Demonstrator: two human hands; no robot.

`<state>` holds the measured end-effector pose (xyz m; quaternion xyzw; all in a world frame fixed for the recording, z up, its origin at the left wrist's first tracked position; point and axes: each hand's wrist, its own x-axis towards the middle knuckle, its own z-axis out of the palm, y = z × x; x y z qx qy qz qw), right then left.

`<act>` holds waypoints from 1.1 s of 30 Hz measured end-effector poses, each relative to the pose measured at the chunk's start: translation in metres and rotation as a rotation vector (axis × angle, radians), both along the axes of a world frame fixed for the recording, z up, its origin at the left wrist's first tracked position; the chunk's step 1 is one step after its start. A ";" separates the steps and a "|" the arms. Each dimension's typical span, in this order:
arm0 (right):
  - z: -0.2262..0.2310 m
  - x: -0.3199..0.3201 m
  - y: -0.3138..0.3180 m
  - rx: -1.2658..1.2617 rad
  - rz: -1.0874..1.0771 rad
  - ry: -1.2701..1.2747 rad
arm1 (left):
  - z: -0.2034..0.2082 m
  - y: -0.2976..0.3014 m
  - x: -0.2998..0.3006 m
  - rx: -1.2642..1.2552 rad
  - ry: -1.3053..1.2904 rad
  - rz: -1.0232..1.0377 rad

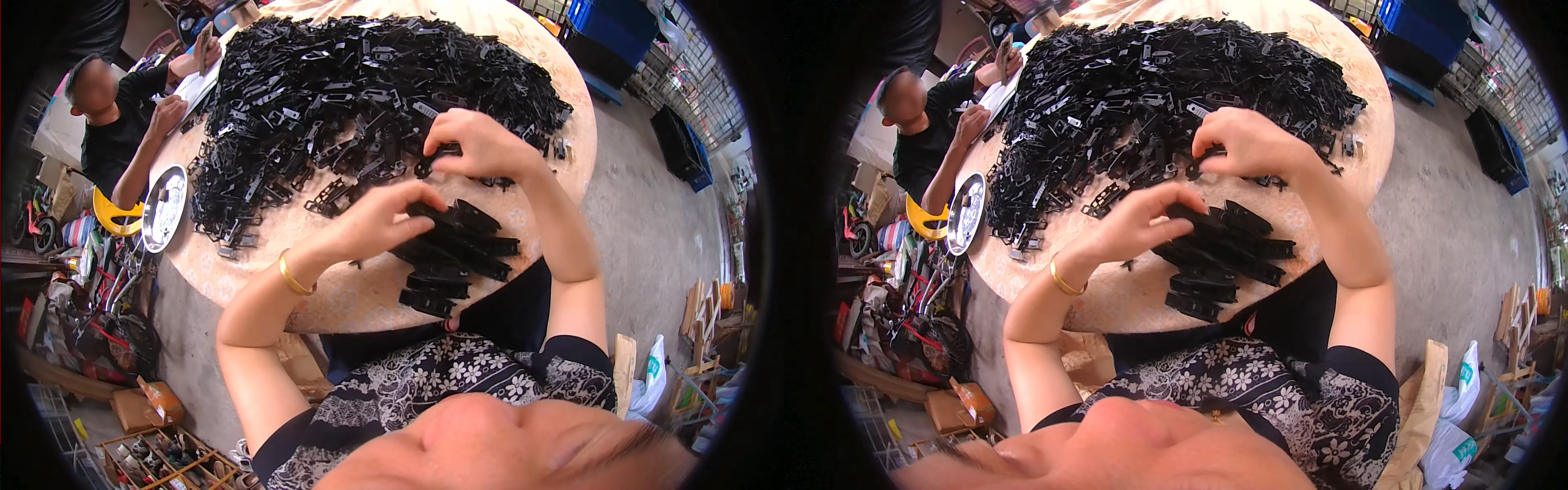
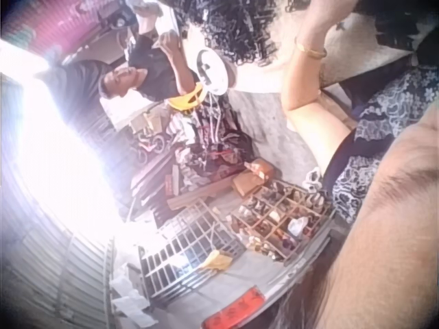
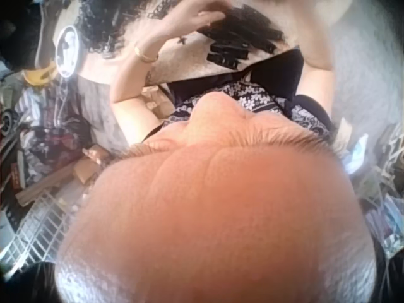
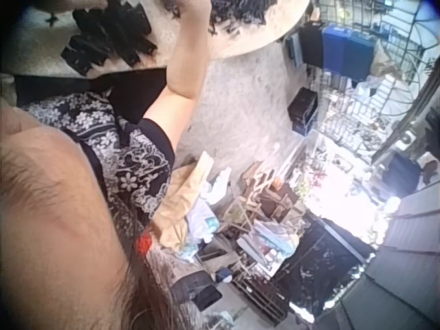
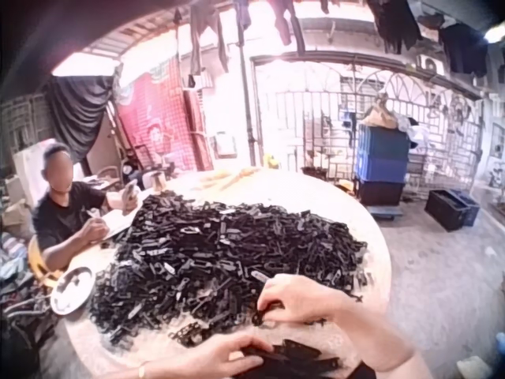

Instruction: The person assembles plastic components by taking plastic parts from a pile, fitting the pieces together by hand, and placing the assembled items on the table.

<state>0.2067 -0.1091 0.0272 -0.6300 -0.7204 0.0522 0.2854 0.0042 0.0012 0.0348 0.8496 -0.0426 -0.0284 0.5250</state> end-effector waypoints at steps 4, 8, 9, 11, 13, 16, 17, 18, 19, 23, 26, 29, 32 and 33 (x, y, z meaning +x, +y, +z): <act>-0.012 -0.014 0.005 0.029 -0.009 -0.148 | 0.000 0.004 0.001 0.082 -0.059 -0.216; -0.021 -0.022 0.014 0.138 -0.082 -0.045 | -0.001 0.013 0.007 -0.011 -0.051 0.139; -0.018 -0.026 0.016 0.146 -0.060 0.046 | -0.002 0.021 0.011 0.074 -0.182 0.280; -0.014 -0.025 0.017 0.240 -0.065 0.121 | 0.006 0.044 0.018 0.371 -0.319 0.487; -0.002 -0.013 0.014 0.293 -0.273 0.026 | 0.003 0.078 0.025 0.721 -0.469 0.609; 0.005 0.020 0.003 0.264 -0.677 -0.073 | -0.006 0.116 0.036 1.070 -0.276 0.570; 0.004 0.031 0.000 0.220 -0.773 -0.102 | -0.011 0.118 0.041 1.069 -0.280 0.565; 0.003 0.043 -0.004 0.176 -0.871 -0.130 | -0.012 0.119 0.047 1.128 -0.276 0.549; 0.002 0.052 -0.008 0.103 -0.908 -0.186 | -0.013 0.119 0.052 1.187 -0.271 0.534; -0.010 0.061 -0.007 0.014 -0.877 -0.343 | -0.021 0.119 0.068 1.255 -0.202 0.520; -0.014 0.050 0.003 -0.016 -0.750 -0.419 | -0.033 0.125 0.074 1.349 -0.239 0.493; -0.023 0.052 0.010 0.075 -0.679 -0.391 | -0.031 0.122 0.076 1.273 -0.248 0.487; -0.022 0.048 0.013 0.161 -0.647 -0.367 | -0.016 0.120 0.067 0.915 -0.336 0.597; -0.022 0.047 0.014 0.217 -0.603 -0.321 | -0.010 0.121 0.062 0.718 -0.322 0.617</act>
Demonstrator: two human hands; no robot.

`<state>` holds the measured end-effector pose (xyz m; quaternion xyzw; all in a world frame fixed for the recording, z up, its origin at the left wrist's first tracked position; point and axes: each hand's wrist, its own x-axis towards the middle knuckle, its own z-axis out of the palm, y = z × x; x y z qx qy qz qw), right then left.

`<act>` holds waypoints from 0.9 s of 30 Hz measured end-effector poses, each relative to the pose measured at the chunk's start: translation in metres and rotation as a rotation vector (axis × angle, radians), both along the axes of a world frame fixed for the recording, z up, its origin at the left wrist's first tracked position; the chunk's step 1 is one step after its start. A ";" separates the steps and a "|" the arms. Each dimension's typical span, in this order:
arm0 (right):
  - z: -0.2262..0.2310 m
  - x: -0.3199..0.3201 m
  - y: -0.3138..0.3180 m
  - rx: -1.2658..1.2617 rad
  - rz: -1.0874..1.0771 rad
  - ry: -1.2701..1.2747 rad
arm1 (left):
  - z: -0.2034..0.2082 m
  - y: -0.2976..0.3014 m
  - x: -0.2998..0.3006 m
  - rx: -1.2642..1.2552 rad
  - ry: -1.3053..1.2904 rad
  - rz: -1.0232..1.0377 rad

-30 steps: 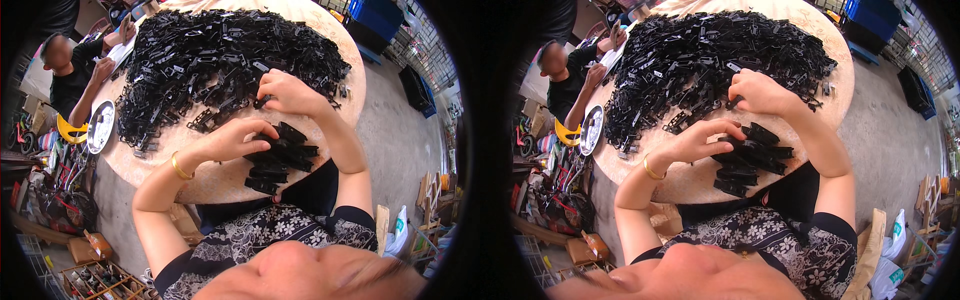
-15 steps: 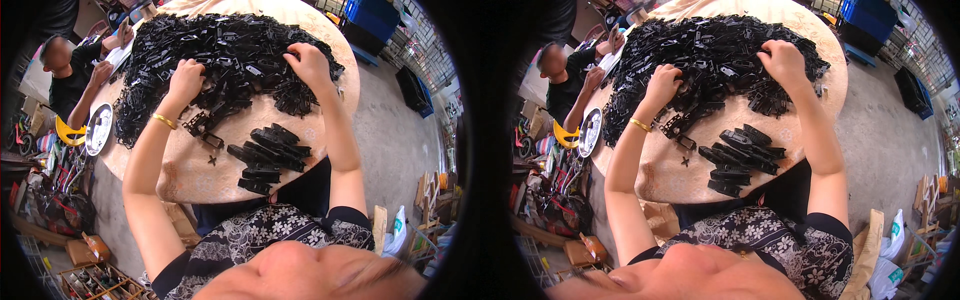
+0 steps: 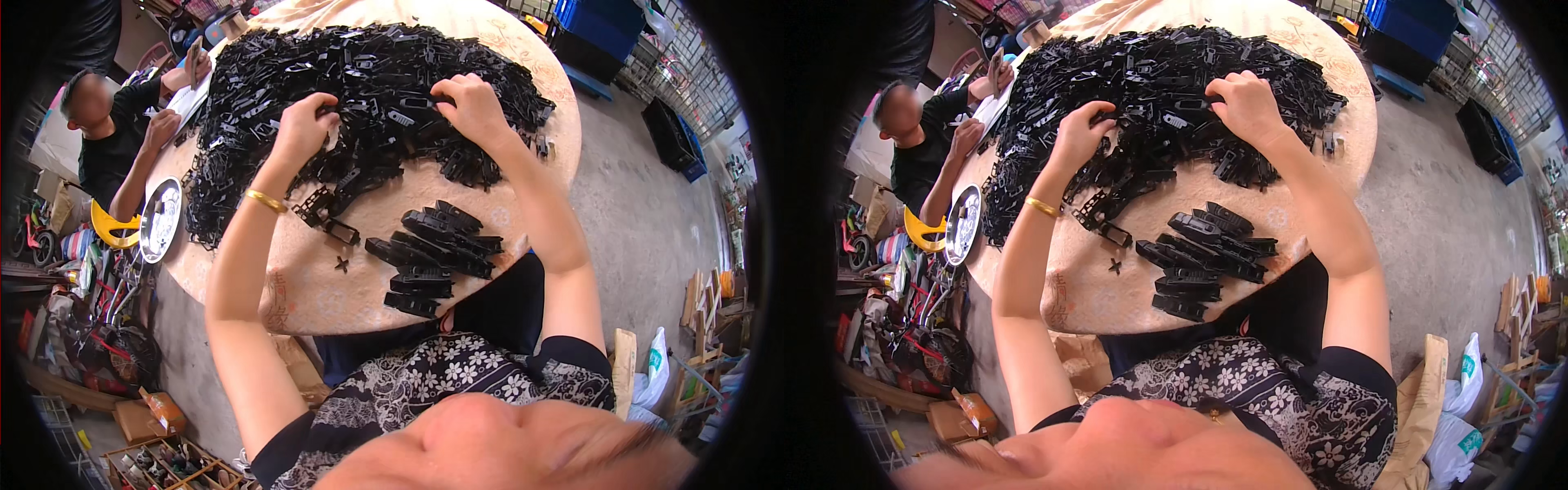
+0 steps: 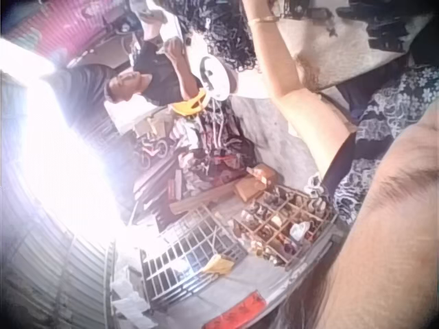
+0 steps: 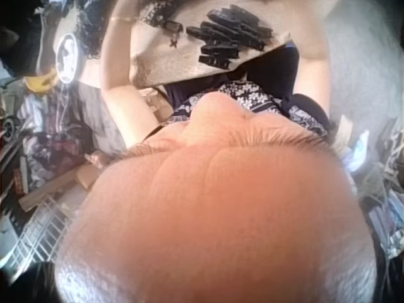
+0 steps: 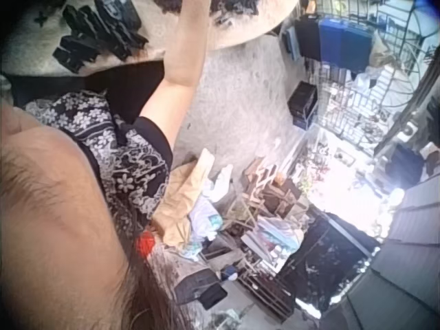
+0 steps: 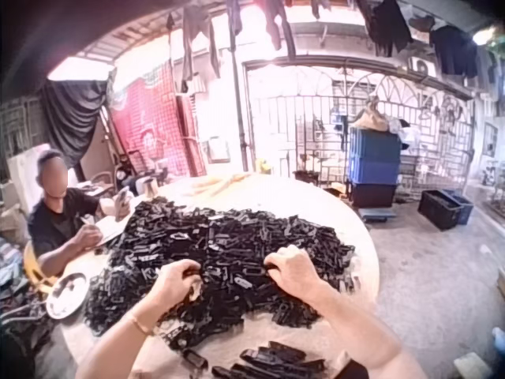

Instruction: The person assembles plastic components by taking plastic parts from a pile, fitting the pieces together by hand, and placing the assembled items on the table.

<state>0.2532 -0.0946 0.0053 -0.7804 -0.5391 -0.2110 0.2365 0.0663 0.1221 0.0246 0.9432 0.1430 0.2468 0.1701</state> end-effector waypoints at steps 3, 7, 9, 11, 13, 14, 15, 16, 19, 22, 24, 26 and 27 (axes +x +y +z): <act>-0.003 -0.004 0.004 0.141 0.124 0.030 | 0.013 0.004 -0.011 -0.465 -0.017 0.010; 0.001 -0.012 0.007 0.200 0.184 0.090 | 0.031 -0.004 -0.027 -0.643 0.158 -0.082; 0.010 -0.023 0.005 0.272 0.187 0.211 | 0.030 -0.002 -0.029 -0.667 0.218 -0.158; 0.012 -0.027 0.006 0.343 0.193 0.330 | 0.023 0.007 -0.025 -0.175 0.139 -0.180; 0.012 -0.025 0.004 0.448 0.234 0.508 | 0.017 0.009 -0.011 -0.075 0.097 -0.136; 0.015 -0.027 0.001 0.420 0.210 0.595 | 0.014 0.010 -0.002 -0.018 0.069 -0.075; 0.011 -0.025 0.003 0.420 0.209 0.595 | 0.010 0.010 0.008 0.038 0.040 -0.018; 0.007 -0.023 0.006 0.465 0.325 0.748 | 0.008 0.008 0.017 0.036 0.047 0.024; 0.006 -0.026 0.007 0.456 0.483 0.899 | 0.000 0.013 0.033 0.293 0.137 -0.009; 0.004 -0.025 0.009 0.405 0.517 0.803 | 0.002 0.013 0.037 0.284 0.159 -0.025; 0.004 -0.026 0.008 0.414 0.538 0.735 | 0.006 0.008 0.033 0.289 0.128 -0.042; 0.008 -0.032 0.007 0.398 0.518 0.800 | 0.010 0.002 0.027 0.155 -0.086 -0.010; 0.009 -0.033 0.006 0.382 0.495 0.858 | 0.016 -0.006 0.023 0.155 -0.085 -0.013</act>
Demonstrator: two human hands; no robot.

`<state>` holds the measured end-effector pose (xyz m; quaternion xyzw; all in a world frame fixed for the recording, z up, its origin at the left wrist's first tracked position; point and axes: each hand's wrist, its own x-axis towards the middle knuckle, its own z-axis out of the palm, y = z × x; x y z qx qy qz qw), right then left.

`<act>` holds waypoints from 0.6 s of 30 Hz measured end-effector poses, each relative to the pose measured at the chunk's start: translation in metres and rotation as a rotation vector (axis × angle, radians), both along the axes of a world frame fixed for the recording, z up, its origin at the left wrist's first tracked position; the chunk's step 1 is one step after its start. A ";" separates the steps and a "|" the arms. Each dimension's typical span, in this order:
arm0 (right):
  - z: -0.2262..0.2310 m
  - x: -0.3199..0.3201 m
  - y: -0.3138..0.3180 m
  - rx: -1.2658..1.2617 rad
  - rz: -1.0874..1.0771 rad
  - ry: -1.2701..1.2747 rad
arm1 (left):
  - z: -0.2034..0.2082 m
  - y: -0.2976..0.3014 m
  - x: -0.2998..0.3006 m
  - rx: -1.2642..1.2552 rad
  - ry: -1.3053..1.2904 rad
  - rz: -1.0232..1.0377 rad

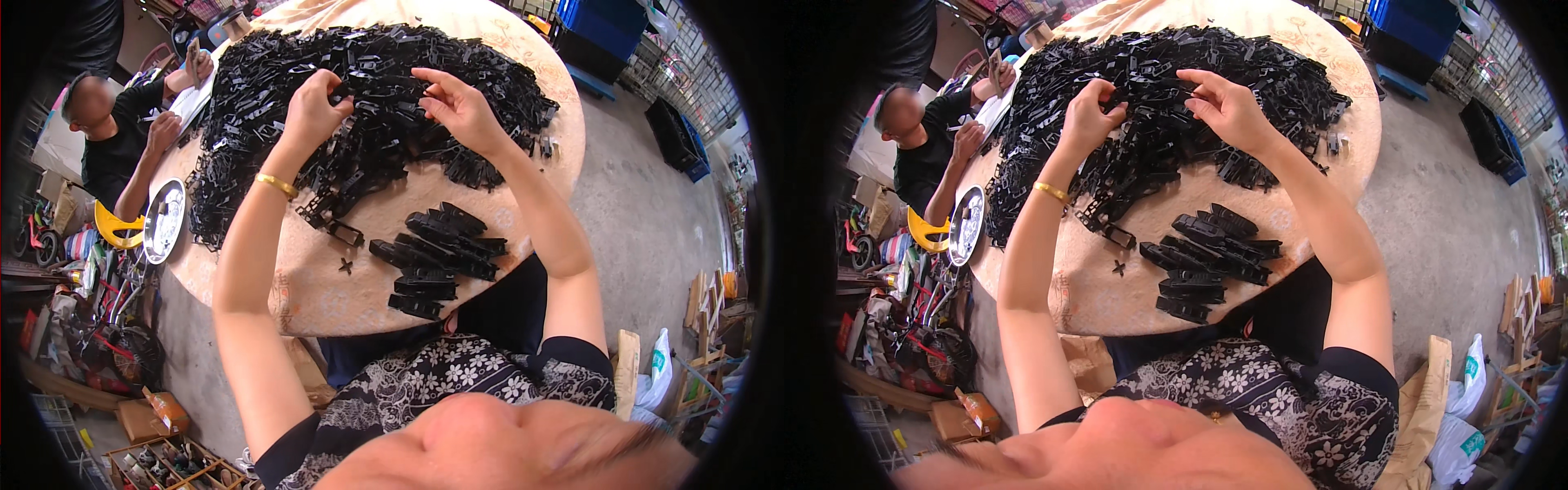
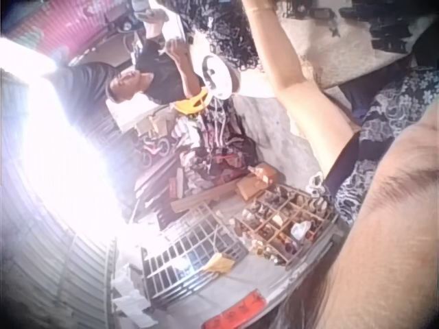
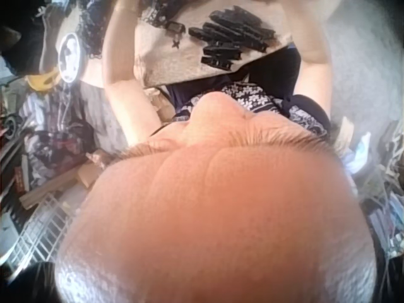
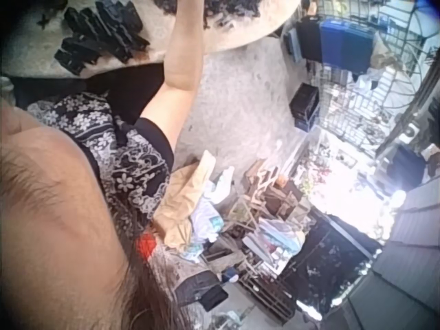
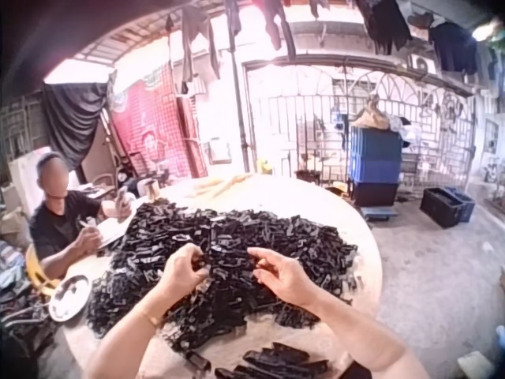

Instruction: The person assembles plastic components by taking plastic parts from a pile, fitting the pieces together by hand, and placing the assembled items on the table.

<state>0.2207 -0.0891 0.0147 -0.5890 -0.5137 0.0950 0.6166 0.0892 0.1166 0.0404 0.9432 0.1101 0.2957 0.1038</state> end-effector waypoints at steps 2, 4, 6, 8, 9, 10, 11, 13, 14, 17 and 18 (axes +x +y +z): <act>-0.003 0.002 -0.001 0.015 -0.019 0.007 | 0.008 -0.012 -0.006 -0.213 -0.013 0.027; -0.004 0.001 0.001 0.033 -0.023 0.012 | 0.007 -0.007 -0.011 -0.169 -0.041 0.019; -0.004 0.001 0.001 0.057 -0.083 -0.081 | 0.007 -0.004 -0.014 -0.273 -0.027 0.013; -0.001 -0.002 0.002 0.074 -0.090 -0.080 | 0.006 -0.003 -0.015 -0.398 0.049 0.028; -0.001 -0.002 0.002 0.088 -0.106 -0.079 | 0.002 -0.010 -0.014 -0.577 -0.007 -0.149; -0.003 0.001 0.001 0.086 -0.113 -0.080 | 0.003 -0.024 -0.013 -0.755 -0.062 -0.332; -0.005 0.005 0.001 0.105 -0.141 -0.089 | 0.006 -0.036 -0.017 -0.539 0.085 -0.294; -0.006 0.005 0.002 0.128 -0.158 -0.097 | -0.002 -0.052 -0.020 -0.082 0.169 -0.461; -0.006 0.006 0.001 0.107 -0.193 -0.134 | -0.011 -0.060 -0.023 0.133 0.225 -0.465; -0.008 0.007 0.001 0.092 -0.213 -0.153 | -0.012 -0.057 -0.028 0.273 0.332 -0.375; -0.008 0.006 0.003 0.101 -0.193 -0.132 | -0.010 -0.049 -0.032 0.278 0.351 -0.322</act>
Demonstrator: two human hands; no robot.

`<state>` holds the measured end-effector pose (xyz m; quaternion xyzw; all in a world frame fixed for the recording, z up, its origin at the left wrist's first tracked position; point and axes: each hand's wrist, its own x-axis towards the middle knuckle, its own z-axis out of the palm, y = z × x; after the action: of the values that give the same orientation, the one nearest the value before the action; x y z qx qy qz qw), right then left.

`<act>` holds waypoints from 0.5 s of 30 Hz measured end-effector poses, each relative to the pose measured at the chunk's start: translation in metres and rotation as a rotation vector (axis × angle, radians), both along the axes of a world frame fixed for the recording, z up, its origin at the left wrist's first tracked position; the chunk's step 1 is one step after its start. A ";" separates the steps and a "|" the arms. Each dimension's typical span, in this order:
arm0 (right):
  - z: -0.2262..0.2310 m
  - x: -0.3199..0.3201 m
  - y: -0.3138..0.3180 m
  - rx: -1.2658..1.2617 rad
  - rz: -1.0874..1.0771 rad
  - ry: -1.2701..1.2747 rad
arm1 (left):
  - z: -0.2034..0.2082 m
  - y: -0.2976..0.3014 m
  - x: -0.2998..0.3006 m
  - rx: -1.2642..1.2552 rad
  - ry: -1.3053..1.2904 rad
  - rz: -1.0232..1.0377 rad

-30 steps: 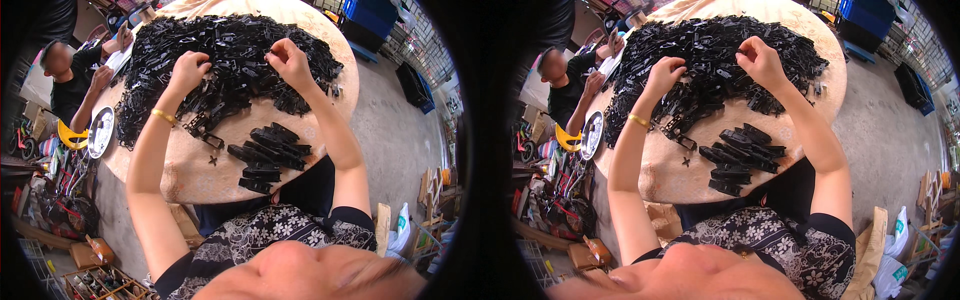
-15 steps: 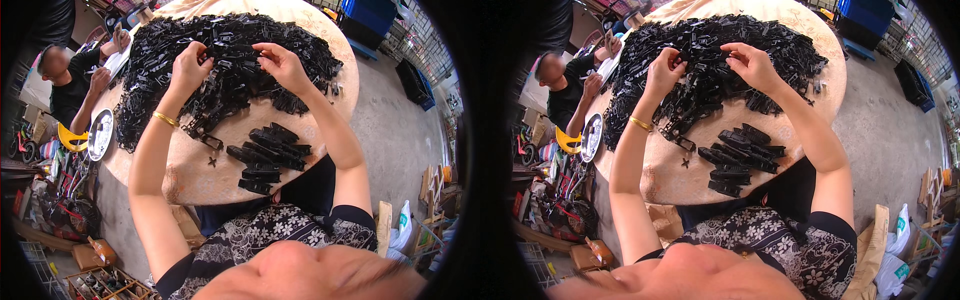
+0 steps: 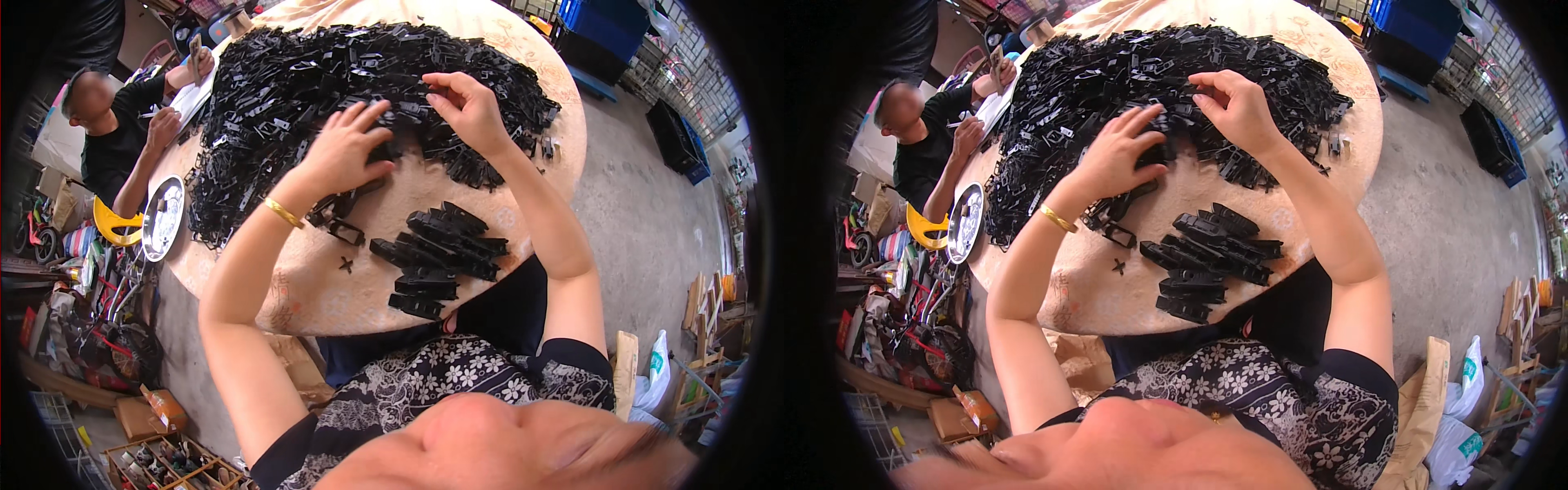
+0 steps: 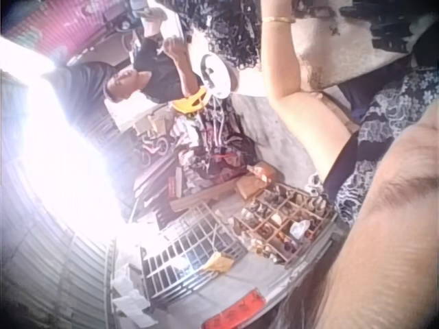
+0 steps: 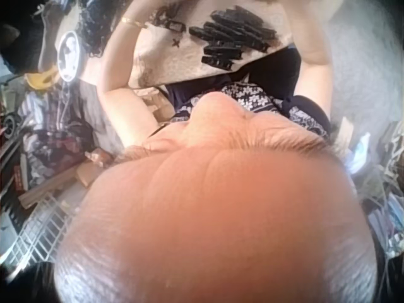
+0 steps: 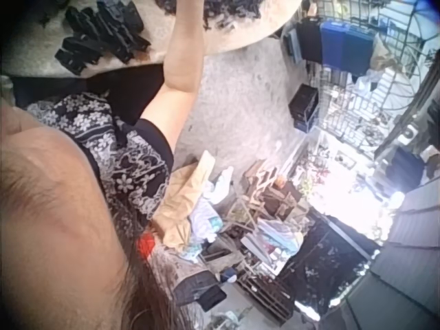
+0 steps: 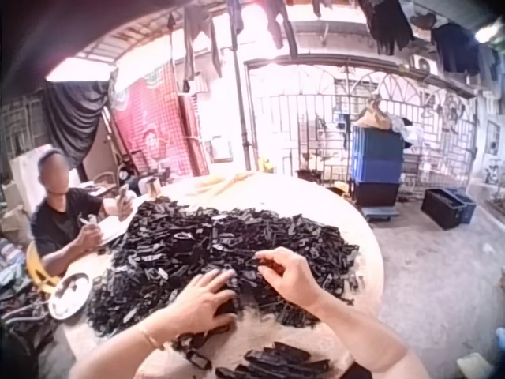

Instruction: The person assembles plastic components by taking plastic parts from a pile, fitting the pieces together by hand, and placing the assembled items on the table.

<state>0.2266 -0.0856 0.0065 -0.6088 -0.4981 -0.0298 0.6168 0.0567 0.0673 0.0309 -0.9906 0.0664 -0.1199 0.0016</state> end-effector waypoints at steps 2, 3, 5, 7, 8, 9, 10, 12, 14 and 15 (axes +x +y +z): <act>0.001 -0.002 0.001 -0.007 -0.003 -0.005 | 0.001 0.020 -0.009 -0.055 -0.034 0.043; 0.001 -0.002 0.002 -0.021 -0.007 -0.013 | 0.004 0.026 -0.013 -0.055 0.007 0.089; 0.002 -0.002 0.001 -0.033 -0.013 -0.021 | 0.014 0.037 -0.022 -0.060 0.042 0.130; 0.005 -0.003 -0.003 -0.082 -0.020 0.006 | 0.029 0.047 -0.027 -0.112 0.114 0.205; 0.005 -0.004 -0.004 -0.082 -0.021 0.005 | 0.037 0.056 -0.029 -0.148 0.174 0.257; 0.005 -0.005 -0.005 -0.099 -0.019 0.011 | 0.044 0.064 -0.028 -0.216 0.260 0.245; 0.006 -0.007 -0.005 -0.113 -0.016 0.017 | 0.051 0.075 -0.027 -0.282 0.344 0.234; 0.006 -0.010 -0.003 -0.086 -0.004 0.003 | 0.045 0.114 -0.018 -0.508 0.307 0.385; 0.008 -0.014 -0.004 -0.139 -0.010 -0.057 | 0.050 0.127 0.006 -0.561 0.083 0.410; 0.007 -0.014 -0.004 -0.129 -0.004 -0.061 | 0.049 0.134 0.022 -0.493 -0.051 0.342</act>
<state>0.2128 -0.0894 0.0134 -0.6471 -0.5162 -0.0173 0.5609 0.0790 0.2011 0.0799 -0.9546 -0.1326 -0.1553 -0.2171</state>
